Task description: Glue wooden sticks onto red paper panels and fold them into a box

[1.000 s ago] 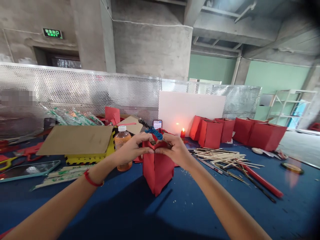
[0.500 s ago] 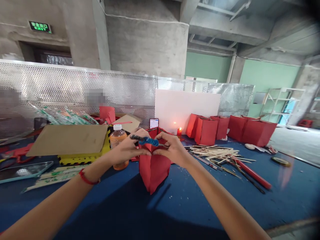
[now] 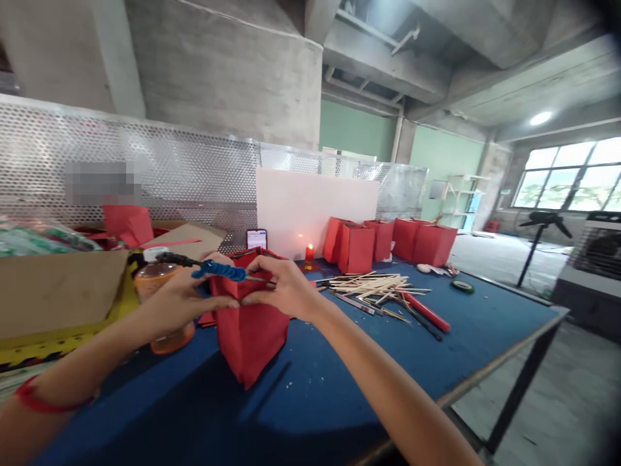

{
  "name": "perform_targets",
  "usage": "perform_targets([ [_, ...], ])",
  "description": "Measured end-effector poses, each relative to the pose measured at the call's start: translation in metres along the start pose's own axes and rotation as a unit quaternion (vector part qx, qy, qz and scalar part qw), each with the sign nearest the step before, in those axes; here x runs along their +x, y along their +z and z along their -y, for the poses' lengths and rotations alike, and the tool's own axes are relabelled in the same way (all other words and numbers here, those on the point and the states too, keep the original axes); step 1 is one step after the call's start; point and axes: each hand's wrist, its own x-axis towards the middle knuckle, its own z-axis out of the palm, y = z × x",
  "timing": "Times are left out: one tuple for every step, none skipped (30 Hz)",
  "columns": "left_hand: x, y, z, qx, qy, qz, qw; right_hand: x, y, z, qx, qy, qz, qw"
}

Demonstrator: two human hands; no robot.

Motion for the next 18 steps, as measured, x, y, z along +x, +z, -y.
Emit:
perform_targets([
  [0.0,-0.001,0.002,0.024,-0.003,-0.014,1.0,0.0,0.0,-0.001,0.001,0.002,-0.007,1.0],
  [0.001,-0.002,0.003,0.047,-0.004,-0.007,0.999,0.0,0.001,-0.002,0.005,0.005,-0.014,1.0],
  [0.001,-0.003,0.003,0.062,0.0,-0.003,0.998,0.0,0.001,-0.002,0.015,0.008,-0.021,1.0],
  [0.002,-0.004,0.003,0.071,0.006,0.001,0.997,-0.001,0.002,-0.002,0.03,0.013,-0.027,0.999],
  [0.002,-0.005,0.002,0.074,0.015,0.006,0.997,-0.002,0.003,-0.002,0.049,0.017,-0.033,0.998],
  [0.003,-0.005,0.0,0.073,0.026,0.006,0.997,-0.003,0.004,-0.001,0.067,0.021,-0.04,0.997],
  [0.004,-0.006,-0.001,0.071,0.034,0.005,0.997,-0.004,0.006,0.001,0.082,0.025,-0.047,0.995],
  [0.005,-0.007,-0.001,0.071,0.041,0.003,0.997,-0.004,0.008,0.002,0.093,0.028,-0.053,0.994],
  [0.006,-0.007,-0.002,0.074,0.044,0.002,0.996,-0.005,0.009,0.004,0.102,0.029,-0.06,0.993],
  [0.006,-0.008,-0.003,0.078,0.045,0.004,0.996,-0.006,0.011,0.006,0.108,0.028,-0.069,0.991],
  [0.007,-0.009,-0.005,0.083,0.045,0.004,0.996,-0.006,0.012,0.008,0.115,0.025,-0.081,0.99],
  [0.007,-0.01,-0.009,0.089,0.044,-0.002,0.995,-0.007,0.012,0.011,0.122,0.025,-0.097,0.987],
  [0.006,-0.01,-0.014,0.1,0.042,-0.015,0.994,-0.008,0.011,0.013,0.129,0.031,-0.119,0.984],
  [0.005,-0.01,-0.022,0.112,0.051,-0.039,0.992,-0.01,0.009,0.016,0.137,0.041,-0.148,0.979],
  [0.003,-0.008,-0.033,0.137,0.051,-0.089,0.985,-0.013,0.007,0.02,0.15,0.054,-0.188,0.969],
  [-0.001,-0.005,-0.045,0.169,0.068,-0.142,0.973,-0.018,0.003,0.023,0.172,0.07,-0.233,0.955],
  [-0.005,0.0,-0.059,0.195,0.103,-0.193,0.956,-0.024,-0.001,0.027,0.202,0.087,-0.274,0.936],
  [-0.009,0.006,-0.074,0.204,0.144,-0.169,0.953,-0.032,-0.005,0.03,0.238,0.106,-0.305,0.916],
])
